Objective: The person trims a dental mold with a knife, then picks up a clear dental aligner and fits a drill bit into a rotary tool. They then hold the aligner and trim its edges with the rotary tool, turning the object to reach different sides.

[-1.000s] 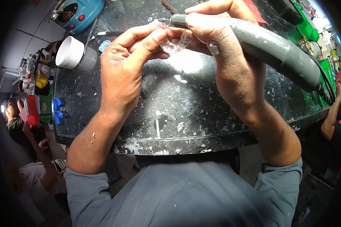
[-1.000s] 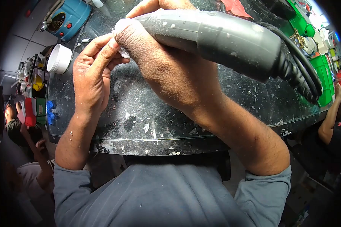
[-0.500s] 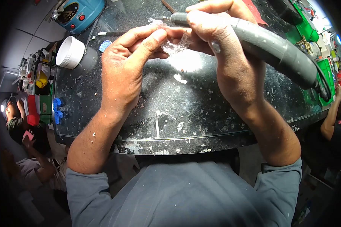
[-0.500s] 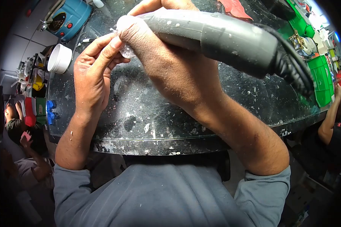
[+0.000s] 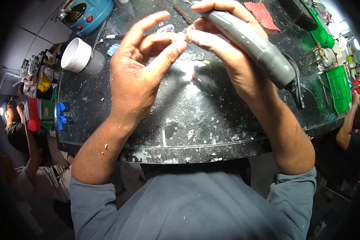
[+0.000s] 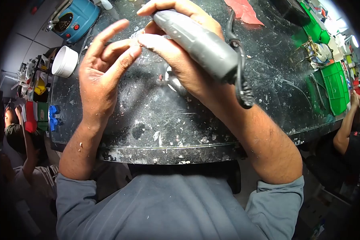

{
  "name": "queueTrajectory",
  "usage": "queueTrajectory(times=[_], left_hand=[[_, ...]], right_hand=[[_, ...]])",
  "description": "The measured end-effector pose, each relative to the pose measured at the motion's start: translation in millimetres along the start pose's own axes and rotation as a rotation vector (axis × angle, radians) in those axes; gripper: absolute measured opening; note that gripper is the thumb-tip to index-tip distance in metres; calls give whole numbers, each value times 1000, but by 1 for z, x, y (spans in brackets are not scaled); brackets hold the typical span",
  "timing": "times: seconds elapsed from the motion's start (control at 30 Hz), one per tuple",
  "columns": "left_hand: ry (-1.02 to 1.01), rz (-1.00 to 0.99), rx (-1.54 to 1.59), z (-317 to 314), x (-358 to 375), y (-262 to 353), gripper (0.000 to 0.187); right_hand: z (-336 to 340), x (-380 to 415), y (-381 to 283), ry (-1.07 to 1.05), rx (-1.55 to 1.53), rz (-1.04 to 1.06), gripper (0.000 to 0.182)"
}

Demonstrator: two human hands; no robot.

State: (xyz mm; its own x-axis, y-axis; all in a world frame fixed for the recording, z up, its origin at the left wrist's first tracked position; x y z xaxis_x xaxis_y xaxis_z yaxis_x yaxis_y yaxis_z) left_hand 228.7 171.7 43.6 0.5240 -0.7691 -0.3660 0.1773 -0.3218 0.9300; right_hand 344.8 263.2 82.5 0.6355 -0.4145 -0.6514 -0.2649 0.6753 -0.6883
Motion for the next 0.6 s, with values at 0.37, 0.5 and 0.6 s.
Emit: queueTrajectory(times=[0.37,0.5,0.6], left_hand=[[-4,-142,-178,18,-5,11,29],[-57,-231,-406,15,-3,18,33],[-10,-247,-419,15,-2,22,31]], right_hand=[[-5,11,55,220,-881,-538,32],[2,1,30,79,-607,-403,38],[-6,-1,16,-32,-363,-146,37]])
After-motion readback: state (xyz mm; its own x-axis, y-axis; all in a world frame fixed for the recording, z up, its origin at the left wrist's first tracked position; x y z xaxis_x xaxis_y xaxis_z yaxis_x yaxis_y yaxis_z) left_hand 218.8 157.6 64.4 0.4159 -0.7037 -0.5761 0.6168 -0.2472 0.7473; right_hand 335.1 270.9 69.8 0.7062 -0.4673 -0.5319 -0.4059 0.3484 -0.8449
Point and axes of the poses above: each hand's wrist, its own x-axis away from the middle knuckle, its own z-axis out of the back of the hand, y = z × x, the point moved 9 cm from there along -x, towards the middle knuckle, and after that the axes turned 1 degree about -y, right-handed, at the moved point
